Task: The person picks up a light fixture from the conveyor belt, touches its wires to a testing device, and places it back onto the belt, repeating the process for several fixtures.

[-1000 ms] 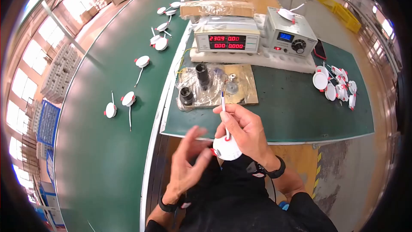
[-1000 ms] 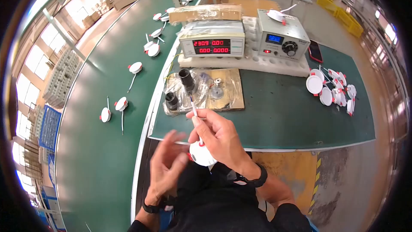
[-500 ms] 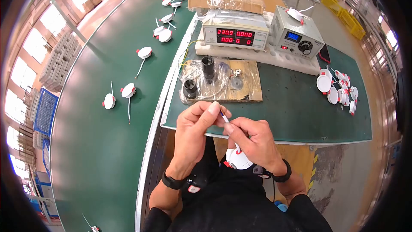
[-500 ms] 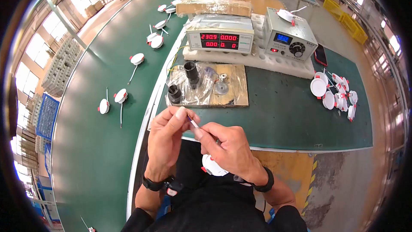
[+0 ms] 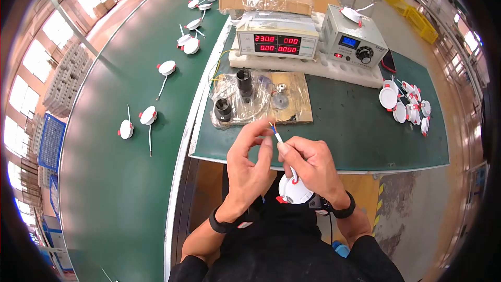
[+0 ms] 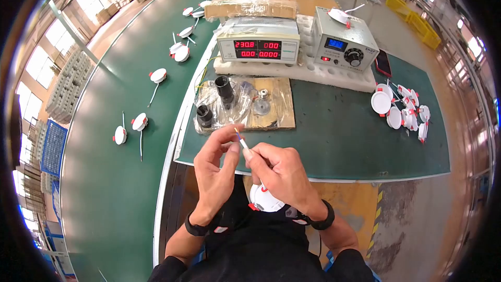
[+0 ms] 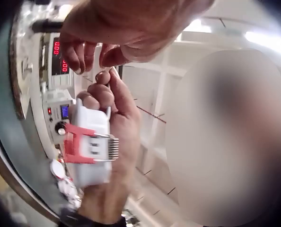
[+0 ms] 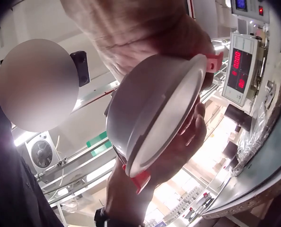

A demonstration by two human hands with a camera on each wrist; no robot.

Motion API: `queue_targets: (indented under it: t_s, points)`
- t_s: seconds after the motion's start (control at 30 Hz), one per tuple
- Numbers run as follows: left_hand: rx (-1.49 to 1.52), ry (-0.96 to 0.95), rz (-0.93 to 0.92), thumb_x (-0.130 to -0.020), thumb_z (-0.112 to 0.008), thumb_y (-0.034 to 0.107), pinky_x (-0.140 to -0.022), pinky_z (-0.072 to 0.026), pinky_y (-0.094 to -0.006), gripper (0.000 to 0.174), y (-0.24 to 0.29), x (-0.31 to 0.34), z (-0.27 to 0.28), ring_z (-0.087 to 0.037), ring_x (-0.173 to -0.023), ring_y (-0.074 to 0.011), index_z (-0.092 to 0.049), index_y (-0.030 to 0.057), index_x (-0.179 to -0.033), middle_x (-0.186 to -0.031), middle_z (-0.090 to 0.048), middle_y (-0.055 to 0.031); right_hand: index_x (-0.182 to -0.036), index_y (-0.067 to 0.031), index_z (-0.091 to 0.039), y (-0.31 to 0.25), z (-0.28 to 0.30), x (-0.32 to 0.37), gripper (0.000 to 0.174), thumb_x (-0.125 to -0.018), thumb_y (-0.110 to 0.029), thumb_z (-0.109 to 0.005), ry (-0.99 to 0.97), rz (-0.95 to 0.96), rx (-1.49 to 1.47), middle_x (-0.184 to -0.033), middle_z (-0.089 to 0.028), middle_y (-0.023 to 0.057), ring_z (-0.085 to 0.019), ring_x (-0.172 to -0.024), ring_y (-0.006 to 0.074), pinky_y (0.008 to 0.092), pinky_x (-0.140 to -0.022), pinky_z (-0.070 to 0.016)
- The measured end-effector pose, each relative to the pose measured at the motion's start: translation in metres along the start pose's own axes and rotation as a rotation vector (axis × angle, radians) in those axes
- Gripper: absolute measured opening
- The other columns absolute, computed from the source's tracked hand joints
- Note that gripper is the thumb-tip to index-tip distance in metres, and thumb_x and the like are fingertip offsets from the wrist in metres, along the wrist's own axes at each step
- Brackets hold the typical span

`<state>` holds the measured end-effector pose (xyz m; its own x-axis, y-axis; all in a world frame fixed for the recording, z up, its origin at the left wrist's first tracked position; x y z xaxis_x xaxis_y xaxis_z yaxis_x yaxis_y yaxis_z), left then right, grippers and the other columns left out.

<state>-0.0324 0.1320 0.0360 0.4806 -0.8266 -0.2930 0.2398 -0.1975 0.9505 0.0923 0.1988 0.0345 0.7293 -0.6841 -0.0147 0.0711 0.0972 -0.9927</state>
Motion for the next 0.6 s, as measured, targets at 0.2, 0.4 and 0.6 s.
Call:
queue_targets:
  t_s: [0.2,0.4,0.6]
  points:
    - [-0.086,0.082,-0.12,-0.091,-0.056,-0.005,-0.095,-0.0507,-0.0342,0.044,0.008,0.004,0.003,-0.064,-0.113,-0.021,-0.059,-0.0008,-0.135,-0.133,-0.064,-0.013,-0.081,-0.0003,-0.065,0.0,0.0,-0.001,0.031,-0.103,-0.021,-0.058,0.02,-0.007,0.019,-0.055,-0.058,0.0012,-0.052,-0.049,0.0053,0.0245,-0.047,-0.0372]
    - [-0.077,-0.088,-0.157,-0.098,-0.057,0.007,-0.099,-0.0485,-0.0346,0.04,-0.004,0.001,-0.001,-0.064,-0.115,-0.0204,-0.057,-0.0028,-0.136,-0.134,-0.063,-0.0168,-0.087,0.0017,-0.066,-0.001,0.0,-0.001,0.029,-0.103,-0.022,-0.059,-0.018,-0.027,0.041,-0.059,-0.06,0.003,-0.054,-0.054,0.0052,0.0259,-0.049,-0.0407]
    - [0.245,-0.24,0.172,-0.11,-0.046,0.033,-0.094,-0.0463,-0.0275,0.053,-0.025,0.012,-0.032,-0.058,-0.105,-0.012,-0.045,-0.0035,-0.148,-0.115,-0.065,-0.0082,-0.086,0.001,-0.065,0.018,0.005,-0.015,0.03,-0.104,-0.022,-0.057,0.064,0.017,-0.076,-0.061,-0.059,0.0009,-0.05,-0.053,0.005,0.0251,-0.049,-0.0382]
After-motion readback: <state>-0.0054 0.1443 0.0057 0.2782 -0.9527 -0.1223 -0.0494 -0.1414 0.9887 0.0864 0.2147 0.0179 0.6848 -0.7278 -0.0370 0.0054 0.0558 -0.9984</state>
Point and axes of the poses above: each hand's wrist, its own x-axis away from the middle knuckle, its own z-axis out of the back of the hand, y = z × x, the point moved 8 cm from there along -x, towards the middle knuckle
